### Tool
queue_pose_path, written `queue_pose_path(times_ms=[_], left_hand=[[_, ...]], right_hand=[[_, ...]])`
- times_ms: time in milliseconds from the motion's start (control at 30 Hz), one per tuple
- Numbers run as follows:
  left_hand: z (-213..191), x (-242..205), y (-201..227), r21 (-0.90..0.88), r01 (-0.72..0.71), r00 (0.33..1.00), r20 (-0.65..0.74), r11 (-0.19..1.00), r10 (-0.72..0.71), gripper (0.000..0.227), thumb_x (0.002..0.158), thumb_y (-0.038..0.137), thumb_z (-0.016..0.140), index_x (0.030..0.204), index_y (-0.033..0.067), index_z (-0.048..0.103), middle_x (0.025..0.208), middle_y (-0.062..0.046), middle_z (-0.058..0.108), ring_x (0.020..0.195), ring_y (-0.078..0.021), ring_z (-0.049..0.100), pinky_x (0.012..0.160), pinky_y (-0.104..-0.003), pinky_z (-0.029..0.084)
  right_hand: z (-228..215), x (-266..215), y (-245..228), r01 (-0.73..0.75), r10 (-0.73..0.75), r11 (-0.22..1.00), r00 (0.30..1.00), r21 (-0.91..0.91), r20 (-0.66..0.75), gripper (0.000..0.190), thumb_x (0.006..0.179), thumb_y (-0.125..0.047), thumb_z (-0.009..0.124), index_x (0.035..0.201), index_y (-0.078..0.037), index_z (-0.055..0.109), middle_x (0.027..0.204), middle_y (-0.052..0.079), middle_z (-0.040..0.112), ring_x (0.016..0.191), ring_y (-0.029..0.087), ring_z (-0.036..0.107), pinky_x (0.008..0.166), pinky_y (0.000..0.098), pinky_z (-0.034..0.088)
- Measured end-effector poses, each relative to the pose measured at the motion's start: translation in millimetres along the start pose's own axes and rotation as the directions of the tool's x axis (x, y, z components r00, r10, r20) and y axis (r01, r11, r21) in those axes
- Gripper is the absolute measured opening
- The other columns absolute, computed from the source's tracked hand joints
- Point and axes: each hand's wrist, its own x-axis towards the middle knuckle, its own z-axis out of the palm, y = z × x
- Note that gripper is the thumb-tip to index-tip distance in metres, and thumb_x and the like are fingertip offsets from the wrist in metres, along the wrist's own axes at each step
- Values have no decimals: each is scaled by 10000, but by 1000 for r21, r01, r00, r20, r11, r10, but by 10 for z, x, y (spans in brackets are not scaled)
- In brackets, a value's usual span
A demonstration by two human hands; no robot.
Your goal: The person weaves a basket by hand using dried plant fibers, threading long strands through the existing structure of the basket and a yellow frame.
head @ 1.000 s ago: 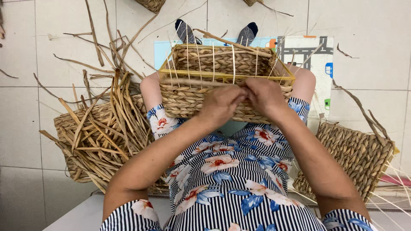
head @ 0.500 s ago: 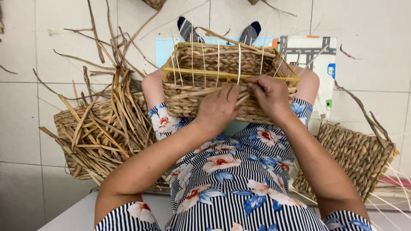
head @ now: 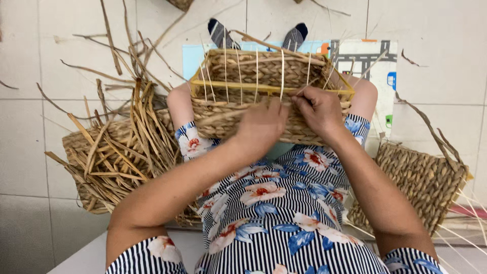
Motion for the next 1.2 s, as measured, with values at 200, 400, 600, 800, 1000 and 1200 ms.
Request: queue_pose_path(times_ms=[200, 400, 600, 800, 1000, 1200], left_hand=[[52, 379, -534, -323, 196, 912, 408, 926, -50, 214, 836, 103, 684, 1049, 79, 686, 942, -121, 706, 833, -298, 722, 614, -434, 588], [59, 232, -434, -362, 275, 904, 412, 891, -112, 205, 901, 74, 633, 1102, 73, 667, 975, -144, 710, 829, -319, 724, 610, -452, 584], [-390, 63, -647, -390, 448, 816, 546, 805, -190, 207, 983, 258, 627, 1088, 86, 672, 997, -121, 695, 826, -273, 699, 638, -430, 583], [-377, -165, -293, -314, -206, 835, -550, 927, -1, 175, 866, 48, 691, 1027, 20, 629, 1108, -152, 694, 1113, -311, 634, 902, -460, 560], [258, 244, -328, -691, 671, 741, 638, 270, -209, 206, 1040, 186, 453, 1070, 132, 649, 841, -61, 702, 715, -170, 703, 622, -266, 568], [349, 71, -211, -855, 519, 832, 505, 0, -228, 191, 1039, 234, 551, 918, 99, 613, 813, -59, 653, 637, -153, 621, 540, -248, 519]], right_hand=[[-93, -45, -144, -74, 74, 997, 997, -29, -7, 97, 968, -79, 725, 1046, -20, 725, 893, 98, 752, 776, 192, 726, 685, 332, 567], [7, -93, -272, 271, -292, 937, 954, -221, -69, 126, 938, -100, 763, 1034, -39, 708, 955, 114, 734, 836, 260, 725, 720, 373, 588], [165, 37, -198, 261, -260, 936, 965, -237, 39, 138, 884, -120, 777, 998, -66, 720, 907, 114, 710, 793, 305, 705, 696, 408, 570], [208, -10, -36, 220, -228, 960, 973, -171, -26, 111, 951, -86, 741, 962, -31, 645, 882, 151, 656, 797, 348, 667, 698, 444, 532], [140, -149, 37, 264, -264, 961, 964, -82, 3, 103, 974, -60, 690, 1029, -28, 610, 932, 155, 675, 831, 335, 679, 716, 425, 535], [97, -140, 38, 232, -231, 973, 971, -1, 51, 103, 987, -59, 654, 1079, -51, 610, 990, 131, 705, 866, 268, 719, 740, 379, 574]])
